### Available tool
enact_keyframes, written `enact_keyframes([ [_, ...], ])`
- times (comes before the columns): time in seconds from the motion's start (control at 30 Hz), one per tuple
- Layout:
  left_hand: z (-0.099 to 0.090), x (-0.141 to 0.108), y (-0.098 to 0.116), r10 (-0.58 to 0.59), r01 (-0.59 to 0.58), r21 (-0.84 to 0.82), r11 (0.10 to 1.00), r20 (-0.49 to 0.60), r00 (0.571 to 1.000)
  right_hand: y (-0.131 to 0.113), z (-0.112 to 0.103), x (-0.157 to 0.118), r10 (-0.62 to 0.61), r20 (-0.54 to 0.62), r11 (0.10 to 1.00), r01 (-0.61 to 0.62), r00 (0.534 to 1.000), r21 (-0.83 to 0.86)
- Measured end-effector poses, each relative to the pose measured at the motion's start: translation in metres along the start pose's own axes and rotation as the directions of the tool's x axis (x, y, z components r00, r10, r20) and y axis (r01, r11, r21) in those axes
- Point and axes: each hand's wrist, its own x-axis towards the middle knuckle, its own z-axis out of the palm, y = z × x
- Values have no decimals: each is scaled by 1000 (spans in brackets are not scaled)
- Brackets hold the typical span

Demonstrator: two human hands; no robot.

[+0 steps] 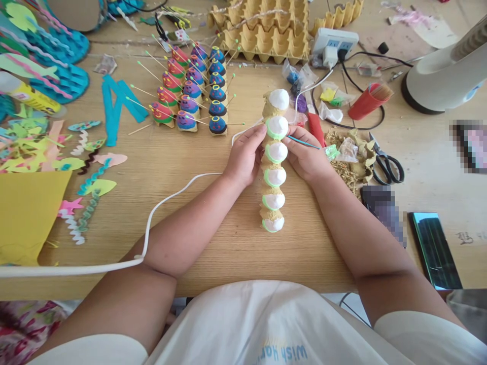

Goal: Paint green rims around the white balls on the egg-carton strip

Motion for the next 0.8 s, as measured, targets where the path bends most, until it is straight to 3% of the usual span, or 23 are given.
enact_keyframes([
  [0.13, 1, 0, 1, -13, 14, -30, 999, 16, 1000, 1, 0, 0, -5, 4, 1000, 4, 1000, 25],
  [0.3, 0, -1, 0, 13, -15, 16, 1000, 138, 990, 1, 0, 1, -6, 15, 999, 5, 1000, 49],
  [0.5, -2, 2, -4, 33, -36, 18, 999, 166, 986, 1, 0, 1, 10, 10, 999, -10, 1000, 40],
  [0.67, -2, 4, -6, 103, -105, 76, 992, 29, 994, -1, 0, 0, 11, 4, 1000, -11, 1000, -19],
  [0.8, -7, 8, -7, 204, -191, 143, 971, -89, 975, -1, -3, 1, 9, -11, 996, -9, 1000, -87],
])
